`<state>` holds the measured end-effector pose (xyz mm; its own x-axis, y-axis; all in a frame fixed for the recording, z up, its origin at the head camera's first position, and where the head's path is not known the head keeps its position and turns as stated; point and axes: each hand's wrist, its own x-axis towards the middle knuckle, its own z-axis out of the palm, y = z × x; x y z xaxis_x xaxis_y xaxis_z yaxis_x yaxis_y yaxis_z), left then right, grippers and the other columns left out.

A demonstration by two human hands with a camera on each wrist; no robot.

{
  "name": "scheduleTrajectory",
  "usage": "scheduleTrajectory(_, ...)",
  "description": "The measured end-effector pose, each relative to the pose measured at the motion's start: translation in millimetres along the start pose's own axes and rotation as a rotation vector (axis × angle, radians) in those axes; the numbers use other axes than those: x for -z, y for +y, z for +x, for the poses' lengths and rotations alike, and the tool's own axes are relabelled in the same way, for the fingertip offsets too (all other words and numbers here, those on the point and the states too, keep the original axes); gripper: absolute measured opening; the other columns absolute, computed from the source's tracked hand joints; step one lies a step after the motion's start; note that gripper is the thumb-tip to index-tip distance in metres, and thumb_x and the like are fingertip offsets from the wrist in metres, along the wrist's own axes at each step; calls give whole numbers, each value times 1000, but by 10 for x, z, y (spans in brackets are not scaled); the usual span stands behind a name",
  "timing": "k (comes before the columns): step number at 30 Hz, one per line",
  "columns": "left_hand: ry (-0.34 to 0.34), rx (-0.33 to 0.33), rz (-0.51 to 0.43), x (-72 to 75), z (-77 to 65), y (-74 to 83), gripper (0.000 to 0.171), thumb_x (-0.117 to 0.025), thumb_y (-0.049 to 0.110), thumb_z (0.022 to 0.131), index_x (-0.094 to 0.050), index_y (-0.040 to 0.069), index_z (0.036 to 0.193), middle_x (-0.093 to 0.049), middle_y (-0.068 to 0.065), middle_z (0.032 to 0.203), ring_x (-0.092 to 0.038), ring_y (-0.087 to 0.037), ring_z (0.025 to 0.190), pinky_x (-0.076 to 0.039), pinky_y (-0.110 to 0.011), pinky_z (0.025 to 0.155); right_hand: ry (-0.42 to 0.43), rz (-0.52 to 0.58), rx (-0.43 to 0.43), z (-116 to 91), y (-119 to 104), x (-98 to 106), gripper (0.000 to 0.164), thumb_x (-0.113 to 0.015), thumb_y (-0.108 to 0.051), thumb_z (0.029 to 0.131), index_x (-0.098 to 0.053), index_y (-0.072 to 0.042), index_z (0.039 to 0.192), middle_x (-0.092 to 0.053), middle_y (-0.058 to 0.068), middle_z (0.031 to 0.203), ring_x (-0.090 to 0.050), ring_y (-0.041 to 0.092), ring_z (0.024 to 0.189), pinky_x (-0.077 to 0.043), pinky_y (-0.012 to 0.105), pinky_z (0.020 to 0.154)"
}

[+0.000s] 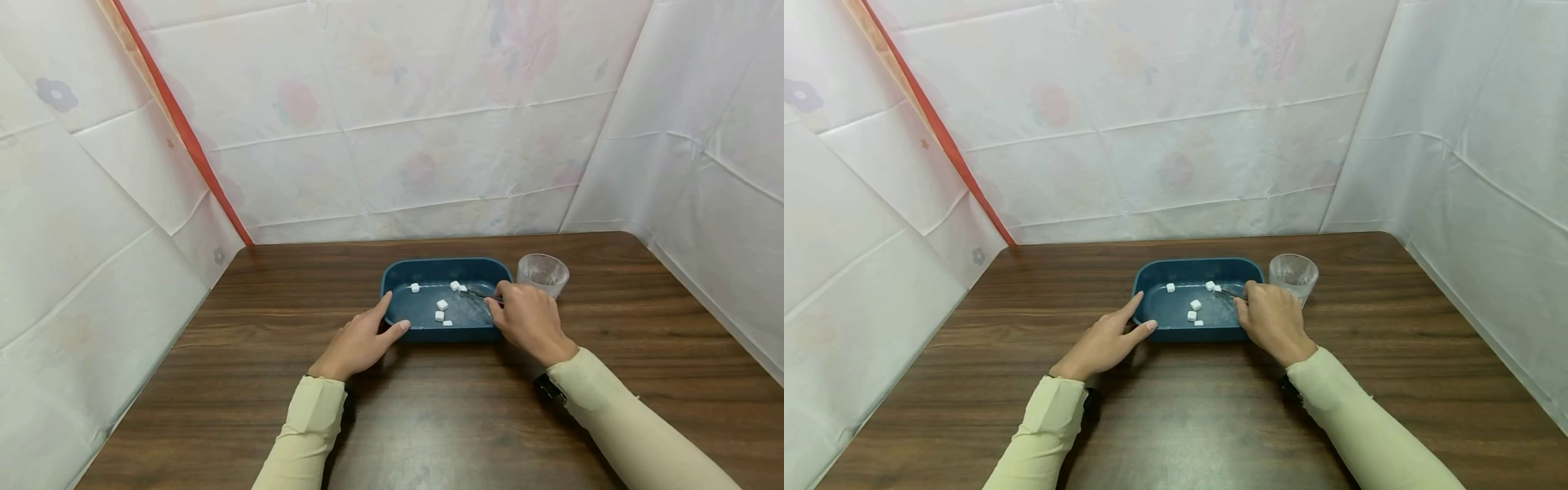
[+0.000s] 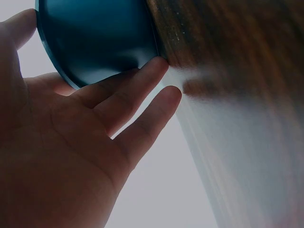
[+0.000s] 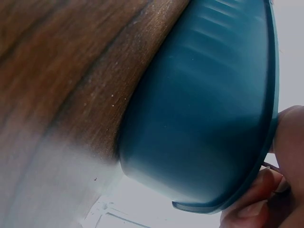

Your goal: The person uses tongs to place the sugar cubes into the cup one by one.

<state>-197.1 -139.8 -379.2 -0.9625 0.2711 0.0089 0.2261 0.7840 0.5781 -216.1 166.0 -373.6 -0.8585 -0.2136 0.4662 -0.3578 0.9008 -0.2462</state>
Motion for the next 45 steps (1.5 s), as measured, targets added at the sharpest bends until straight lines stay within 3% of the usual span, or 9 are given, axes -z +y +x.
scheduleTrajectory(45,-7,3,-10,2,-11,13,86,-48,70,95,-24,21,161,-39,-5,157,-41,-28,141,-37,-55,110,-25,33,-6,-5,-115,92,19,-72,-22,92,-72,-4,87,-50,-3,55,-43,14,45,-35,30,39)
